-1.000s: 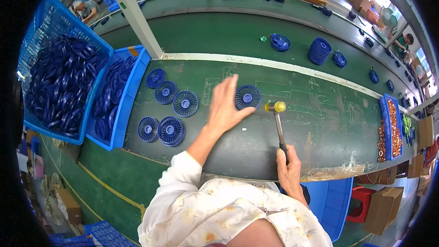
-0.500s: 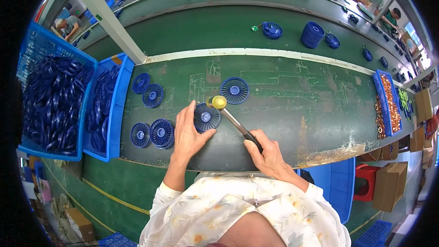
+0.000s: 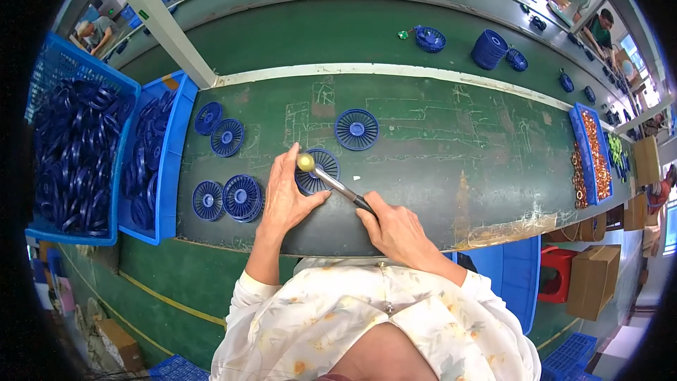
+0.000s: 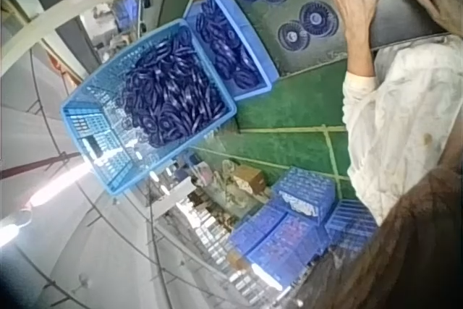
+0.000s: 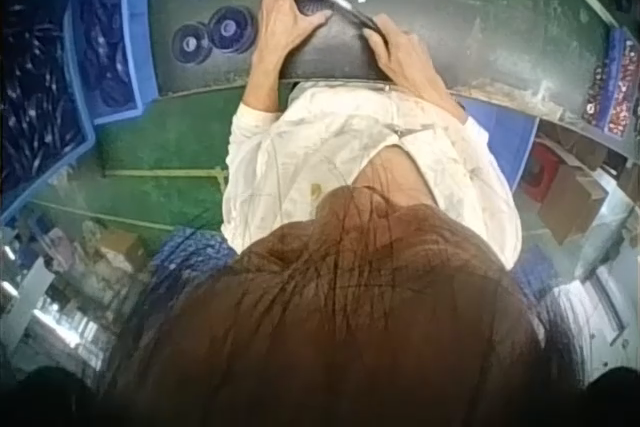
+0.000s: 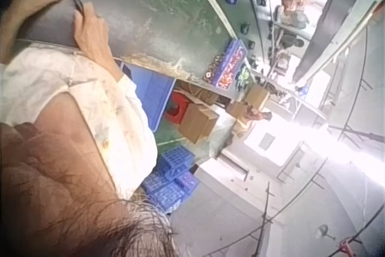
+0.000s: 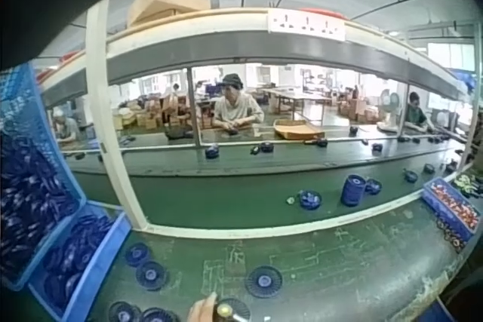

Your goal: The person assembles blue plastic fan or motor covers by fitting components together with a hammer on a factory production line.

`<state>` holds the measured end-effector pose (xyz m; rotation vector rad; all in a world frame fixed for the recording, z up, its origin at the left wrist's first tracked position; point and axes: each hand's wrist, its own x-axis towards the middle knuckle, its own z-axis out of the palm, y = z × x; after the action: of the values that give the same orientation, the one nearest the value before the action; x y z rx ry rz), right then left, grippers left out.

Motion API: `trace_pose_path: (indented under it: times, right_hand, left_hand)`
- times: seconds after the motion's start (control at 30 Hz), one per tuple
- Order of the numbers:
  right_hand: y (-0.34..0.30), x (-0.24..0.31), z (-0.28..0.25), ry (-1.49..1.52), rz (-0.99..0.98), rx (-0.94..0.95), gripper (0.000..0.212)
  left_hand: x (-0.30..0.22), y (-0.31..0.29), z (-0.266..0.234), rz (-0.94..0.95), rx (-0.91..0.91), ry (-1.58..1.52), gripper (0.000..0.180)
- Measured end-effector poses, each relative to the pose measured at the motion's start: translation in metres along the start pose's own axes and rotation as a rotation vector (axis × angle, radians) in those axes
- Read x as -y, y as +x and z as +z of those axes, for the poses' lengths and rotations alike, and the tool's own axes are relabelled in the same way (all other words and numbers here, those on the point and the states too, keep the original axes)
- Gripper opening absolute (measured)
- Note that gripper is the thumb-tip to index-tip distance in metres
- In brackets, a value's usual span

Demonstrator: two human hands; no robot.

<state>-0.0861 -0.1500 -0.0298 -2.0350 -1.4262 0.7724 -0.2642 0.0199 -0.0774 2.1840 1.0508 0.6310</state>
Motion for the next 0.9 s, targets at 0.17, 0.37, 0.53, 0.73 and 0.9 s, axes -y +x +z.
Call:
trace_pose_path:
  times: [0.17,0.37,0.53,0.73,0.9]
  right_hand:
    - [-0.002,-0.011,-0.011,0.13,0.211,0.102,0.024]
    - [-0.024,-0.043,-0.01,0.269,0.053,-0.406,0.017]
    - [-0.034,-0.067,-0.008,0.344,0.167,-0.454,0.018]
    - [-0.04,-0.083,-0.007,0.418,0.147,-0.448,0.02]
    - [-0.024,-0.074,-0.001,0.419,0.074,-0.389,0.02]
  left_hand:
    - [-0.001,0.016,0.007,0.02,-0.002,-0.022,0.116]
    - [-0.036,0.064,0.026,0.21,-0.187,-0.108,0.115]
    - [-0.031,0.084,0.051,0.226,-0.079,-0.061,0.116]
    - [0.051,0.093,-0.045,-0.023,-0.434,0.368,0.102]
    - [0.133,0.118,-0.11,-0.567,-0.333,0.412,0.115]
